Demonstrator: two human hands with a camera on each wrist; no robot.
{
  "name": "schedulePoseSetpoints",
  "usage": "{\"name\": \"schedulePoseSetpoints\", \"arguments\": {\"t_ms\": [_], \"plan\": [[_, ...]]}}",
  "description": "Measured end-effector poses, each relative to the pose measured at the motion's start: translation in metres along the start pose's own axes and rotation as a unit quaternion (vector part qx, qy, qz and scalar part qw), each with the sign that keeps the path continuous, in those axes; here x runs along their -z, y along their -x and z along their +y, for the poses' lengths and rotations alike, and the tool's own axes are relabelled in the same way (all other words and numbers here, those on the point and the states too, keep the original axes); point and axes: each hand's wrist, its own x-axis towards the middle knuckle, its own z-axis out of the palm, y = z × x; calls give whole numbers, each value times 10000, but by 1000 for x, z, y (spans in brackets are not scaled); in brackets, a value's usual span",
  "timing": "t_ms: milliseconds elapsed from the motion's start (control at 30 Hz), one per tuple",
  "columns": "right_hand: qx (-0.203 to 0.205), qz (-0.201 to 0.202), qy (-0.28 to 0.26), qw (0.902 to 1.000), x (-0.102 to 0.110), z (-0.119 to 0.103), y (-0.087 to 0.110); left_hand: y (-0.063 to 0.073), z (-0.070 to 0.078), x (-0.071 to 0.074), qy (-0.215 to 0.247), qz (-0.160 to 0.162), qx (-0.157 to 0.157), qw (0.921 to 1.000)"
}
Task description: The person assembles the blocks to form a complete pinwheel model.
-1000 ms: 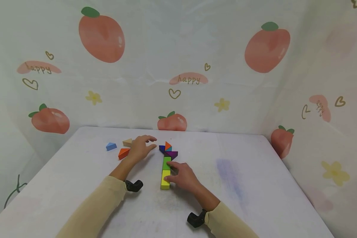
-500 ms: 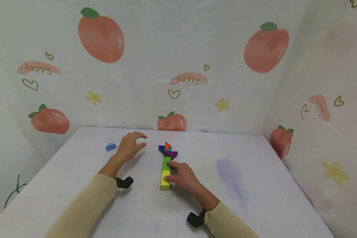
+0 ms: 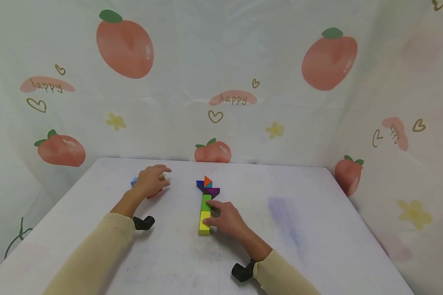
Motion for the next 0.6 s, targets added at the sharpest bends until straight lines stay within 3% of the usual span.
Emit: {"name": "schedulePoseSetpoints", "arguments": {"t_ms": [333,600], "plan": [[-47,-7,-52,10000,0,-1,0,2,-8,-4,151,-165,437,9988],[-17,3,-70,10000,0,0,0,1,-9,-13,134,36,438,9989]]}}
